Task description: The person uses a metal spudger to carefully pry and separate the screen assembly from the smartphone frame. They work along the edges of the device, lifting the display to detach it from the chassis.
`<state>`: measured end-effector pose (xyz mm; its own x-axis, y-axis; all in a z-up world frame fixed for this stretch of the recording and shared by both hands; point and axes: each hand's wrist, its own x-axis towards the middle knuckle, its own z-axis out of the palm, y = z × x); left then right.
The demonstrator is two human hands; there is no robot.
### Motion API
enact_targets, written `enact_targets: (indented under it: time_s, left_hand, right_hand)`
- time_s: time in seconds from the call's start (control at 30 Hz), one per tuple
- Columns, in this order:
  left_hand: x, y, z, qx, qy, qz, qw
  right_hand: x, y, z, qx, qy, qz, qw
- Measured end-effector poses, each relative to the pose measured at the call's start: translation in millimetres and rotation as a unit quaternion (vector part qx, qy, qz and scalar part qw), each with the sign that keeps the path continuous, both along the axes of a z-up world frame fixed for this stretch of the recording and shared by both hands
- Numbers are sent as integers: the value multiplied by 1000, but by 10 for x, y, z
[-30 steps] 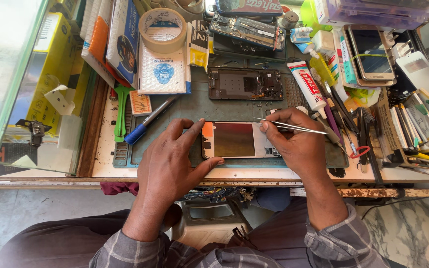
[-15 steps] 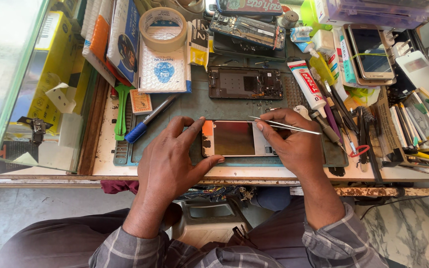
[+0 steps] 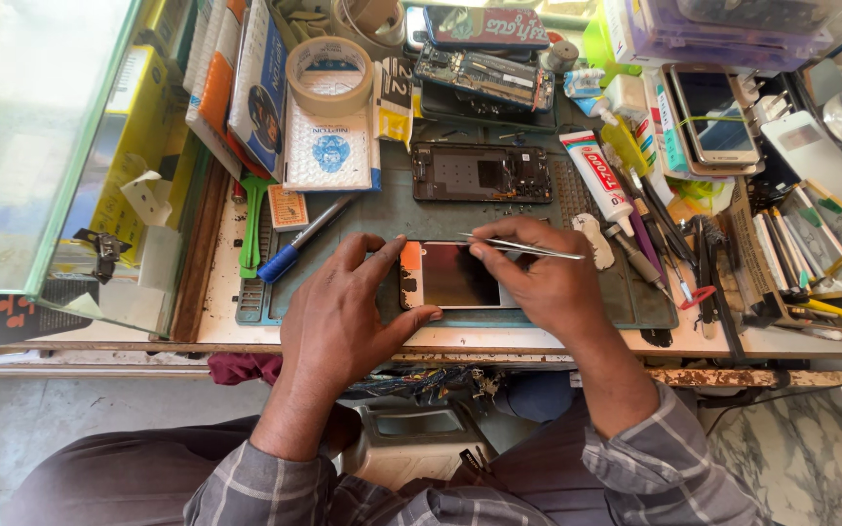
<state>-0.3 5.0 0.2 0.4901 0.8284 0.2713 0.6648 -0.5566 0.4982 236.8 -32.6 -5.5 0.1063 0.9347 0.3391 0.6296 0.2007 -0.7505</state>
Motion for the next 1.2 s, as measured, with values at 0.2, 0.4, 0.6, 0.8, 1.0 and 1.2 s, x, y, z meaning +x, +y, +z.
enact_targets:
  time_s: [0.2, 0.4, 0.6, 0.8, 1.0, 1.2]
  left_hand:
    - [5, 6, 5, -20, 1, 4, 1000]
    - [-4, -4, 19, -8, -6, 3, 1000]
    - [-8, -2, 19, -19, -9, 2, 1000]
    - [-5, -4, 27, -14, -14, 8, 1000]
    - [-1, 0, 21, -25, -17, 10, 1000]
    - [26, -8, 96, -55, 16, 25, 998]
  right_hand:
    - [-155, 71, 43, -28, -9, -5, 1000]
    - [-292, 135, 53, 29, -21, 33, 999]
    - [-366, 169, 48, 18, -6, 32, 999]
    - [-401, 180, 85, 16, -16, 18, 1000]
    - [-403, 179, 69, 9, -6, 10, 1000]
    - [-414, 195, 114, 13, -1, 15, 1000]
